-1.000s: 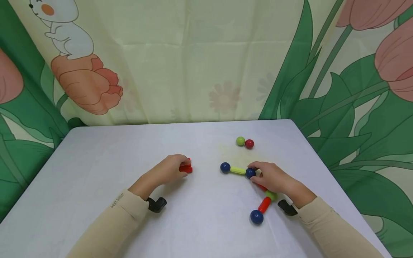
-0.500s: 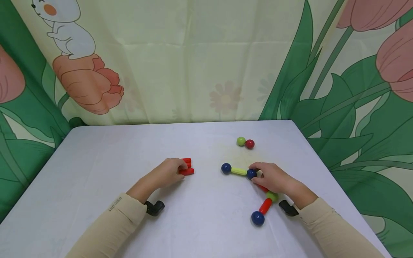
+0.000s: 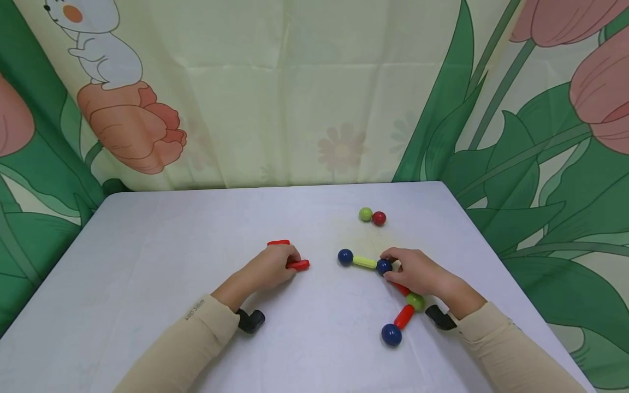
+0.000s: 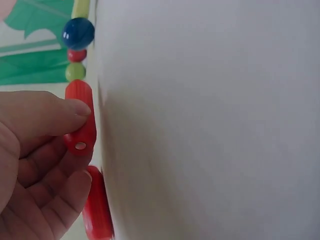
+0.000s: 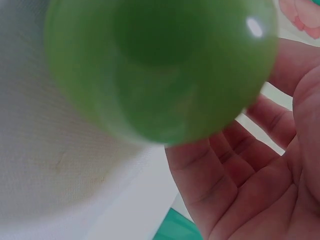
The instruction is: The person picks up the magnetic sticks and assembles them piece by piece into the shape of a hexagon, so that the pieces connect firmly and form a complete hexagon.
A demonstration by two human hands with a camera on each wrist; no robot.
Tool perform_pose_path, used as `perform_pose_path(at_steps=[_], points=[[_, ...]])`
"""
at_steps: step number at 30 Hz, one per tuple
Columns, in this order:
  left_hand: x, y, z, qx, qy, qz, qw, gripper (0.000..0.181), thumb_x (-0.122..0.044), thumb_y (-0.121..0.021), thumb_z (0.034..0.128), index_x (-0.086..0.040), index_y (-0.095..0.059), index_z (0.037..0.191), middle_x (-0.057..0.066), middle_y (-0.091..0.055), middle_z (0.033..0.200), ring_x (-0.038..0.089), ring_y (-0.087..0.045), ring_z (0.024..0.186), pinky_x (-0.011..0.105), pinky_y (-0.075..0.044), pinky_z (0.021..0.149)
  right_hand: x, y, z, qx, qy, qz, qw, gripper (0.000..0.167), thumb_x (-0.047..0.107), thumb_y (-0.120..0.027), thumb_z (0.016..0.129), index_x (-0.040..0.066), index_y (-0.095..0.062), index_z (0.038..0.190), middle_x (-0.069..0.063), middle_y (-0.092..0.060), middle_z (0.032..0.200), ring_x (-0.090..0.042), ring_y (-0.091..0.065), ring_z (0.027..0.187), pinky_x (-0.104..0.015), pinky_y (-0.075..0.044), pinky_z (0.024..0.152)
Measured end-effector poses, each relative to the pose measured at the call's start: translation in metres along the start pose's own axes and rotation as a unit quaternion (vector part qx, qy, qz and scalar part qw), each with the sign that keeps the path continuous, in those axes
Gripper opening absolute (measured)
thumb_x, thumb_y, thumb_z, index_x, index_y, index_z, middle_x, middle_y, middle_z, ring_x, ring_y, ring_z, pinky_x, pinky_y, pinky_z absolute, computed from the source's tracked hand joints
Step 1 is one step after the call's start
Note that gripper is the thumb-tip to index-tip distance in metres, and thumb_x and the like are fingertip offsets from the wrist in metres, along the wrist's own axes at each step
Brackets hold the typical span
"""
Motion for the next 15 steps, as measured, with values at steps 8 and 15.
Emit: perform_pose_path(at_steps=[8,15], points=[[-0.019,-0.006,0.016,0.003,-0.003,-0.010,0.9999,0.018,-0.008,-0.072,0.0902,-0.010,-0.069,0.108,-0.004,-0.063,0.090,0.014,-0.058,0.083,0.030,-0.051,0.080,0.001,0.000,-0.001,0.002,0.004,-0.002,1.0000,0.044,0.015,-0.073,0.092,0.006,-0.059,0.133,-0.014,-0.063,0.121,-0.023,-0.058,0.095,-0.036,-0.056,0.079],[-0.032,-0.014,0.030,0.019,-0.004,-0.009,0.9998,0.022,-0.010,-0.072,0.0912,-0.008,-0.069,0.113,0.000,-0.065,0.095,0.017,-0.058,0.089,0.031,-0.051,0.084,0.001,0.000,0.000,0.001,0.004,-0.001,1.0000,0.044,0.015,-0.073,0.092,0.006,-0.059,0.133,-0.013,-0.063,0.121,-0.022,-0.058,0.092,-0.033,-0.056,0.077]])
Point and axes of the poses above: each hand's wrist, its own z-axis towards the middle knuckle, its own y-axis out of the back of the hand, x = y × z, the point moved 7 cm from there along z, towards the middle knuckle
